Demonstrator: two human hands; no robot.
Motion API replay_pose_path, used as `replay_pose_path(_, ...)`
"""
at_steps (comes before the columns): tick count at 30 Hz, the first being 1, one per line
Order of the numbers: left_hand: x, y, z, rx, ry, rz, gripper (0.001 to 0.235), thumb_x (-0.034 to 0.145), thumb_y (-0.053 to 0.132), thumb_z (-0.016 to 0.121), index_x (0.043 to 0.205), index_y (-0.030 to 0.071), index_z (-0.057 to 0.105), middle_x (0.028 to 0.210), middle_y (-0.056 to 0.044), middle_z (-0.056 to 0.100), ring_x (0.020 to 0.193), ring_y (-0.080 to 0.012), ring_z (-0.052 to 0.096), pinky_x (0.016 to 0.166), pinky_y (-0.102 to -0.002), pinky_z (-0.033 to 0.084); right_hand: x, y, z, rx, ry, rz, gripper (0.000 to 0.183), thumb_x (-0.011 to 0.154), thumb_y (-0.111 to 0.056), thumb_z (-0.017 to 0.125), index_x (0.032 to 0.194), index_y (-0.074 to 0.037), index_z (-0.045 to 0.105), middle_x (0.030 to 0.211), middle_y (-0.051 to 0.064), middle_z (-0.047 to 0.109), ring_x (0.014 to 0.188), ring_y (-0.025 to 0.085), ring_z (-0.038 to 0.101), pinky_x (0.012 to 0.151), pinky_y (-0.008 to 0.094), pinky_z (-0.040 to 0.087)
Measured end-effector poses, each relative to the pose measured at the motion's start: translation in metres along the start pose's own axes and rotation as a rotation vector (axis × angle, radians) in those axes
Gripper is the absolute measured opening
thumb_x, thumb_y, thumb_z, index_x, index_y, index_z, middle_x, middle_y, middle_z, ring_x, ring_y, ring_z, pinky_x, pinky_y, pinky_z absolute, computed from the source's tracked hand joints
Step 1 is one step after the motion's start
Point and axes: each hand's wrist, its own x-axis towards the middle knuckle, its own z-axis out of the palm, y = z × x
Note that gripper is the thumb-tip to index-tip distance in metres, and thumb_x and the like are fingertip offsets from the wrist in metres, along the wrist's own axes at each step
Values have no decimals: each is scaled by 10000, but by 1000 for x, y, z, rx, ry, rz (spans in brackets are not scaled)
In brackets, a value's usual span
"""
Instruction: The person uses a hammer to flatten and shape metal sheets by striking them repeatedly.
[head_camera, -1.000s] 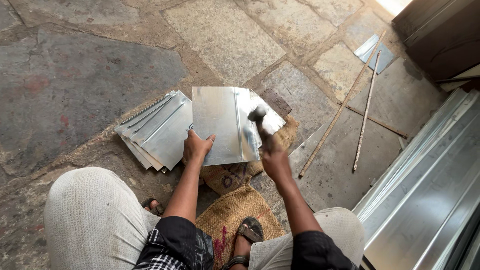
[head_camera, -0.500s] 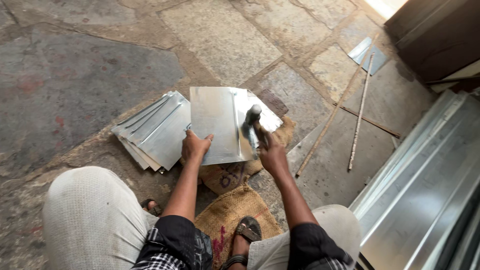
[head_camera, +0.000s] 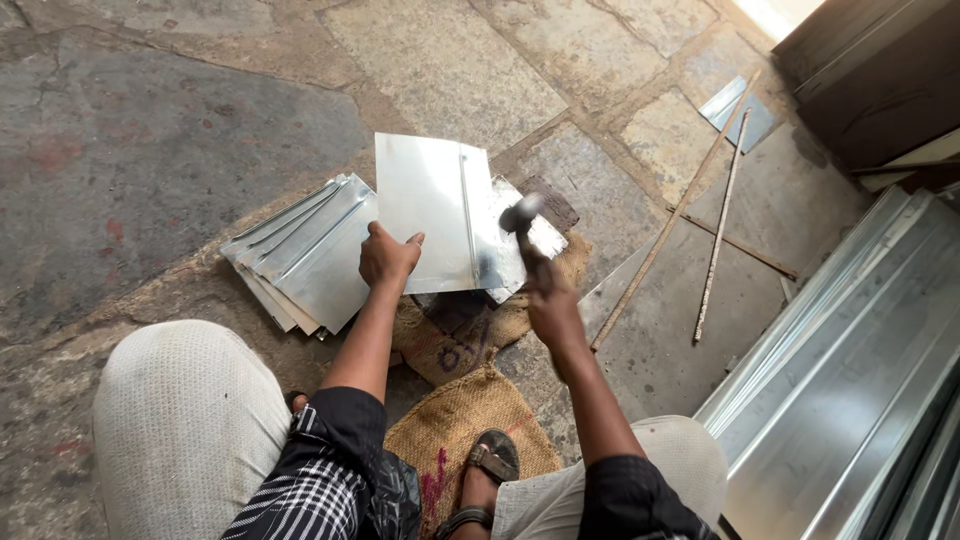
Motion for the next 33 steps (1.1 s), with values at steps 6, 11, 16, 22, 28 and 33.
replay_pose_path(6, 6, -10, 11, -10, -21, -18, 750, 809, 488, 851, 1241, -23, 511, 1126, -251, 702, 1007, -392, 720, 819, -486, 607, 27, -40, -15, -92, -26, 752, 568, 1023, -48, 464, 1562, -218, 408, 1408, 191, 628, 1023, 356, 745, 810, 396, 648)
replay_pose_path(11, 9, -12, 19, -71, -90, -89, 766, 841, 489, 784, 1324, -20, 477, 1098, -229, 740, 951, -358, 782, 787, -454, 658, 7, -15, -5, -156, -41, 503, 540, 1076, -67, 464, 1583, -243, 406, 1420, 240, 647, 1060, 334, 698, 853, 495, 579)
replay_pose_path(16, 6, -20, 19, -20, -5, -37, 779, 807, 515, 843, 1259, -25, 511, 1135, -250, 706, 1015, -392, 723, 814, -487, 608, 11, 18, 7, -233, -271, 781, 598, 1085, -127, 439, 1608, -359, 268, 1435, 252, 565, 981, 287, 684, 878, 575, 572)
replay_pose_path(22, 12, -58, 17, -7, -12, -126, 851, 751, 553, 864, 1282, -14, 515, 1206, -232, 693, 1075, -384, 711, 868, -501, 595, 8, 9, -9, -61, -217, 893, 573, 1072, -119, 442, 1589, -334, 322, 1446, 191, 572, 990, 347, 688, 910, 561, 627)
replay_pose_path(28, -12, -104, 10, -66, 41, -99, 869, 717, 526, 893, 1284, -26, 532, 1263, -271, 671, 1163, -428, 661, 963, -491, 557, -7, 61, 12, -368, -219, 478, 569, 1063, -195, 564, 1599, -265, 384, 1359, 258, 643, 1227, 446, 628, 1036, 571, 527)
replay_pose_path(33, -26, -116, 10, -89, 84, -52, 877, 738, 501, 900, 1298, -50, 512, 1257, -289, 656, 1154, -439, 653, 963, -479, 550, -9, 46, 11, -349, -323, 667, 692, 1035, -275, 575, 1639, -283, 236, 1293, 247, 650, 1123, 398, 649, 967, 547, 501)
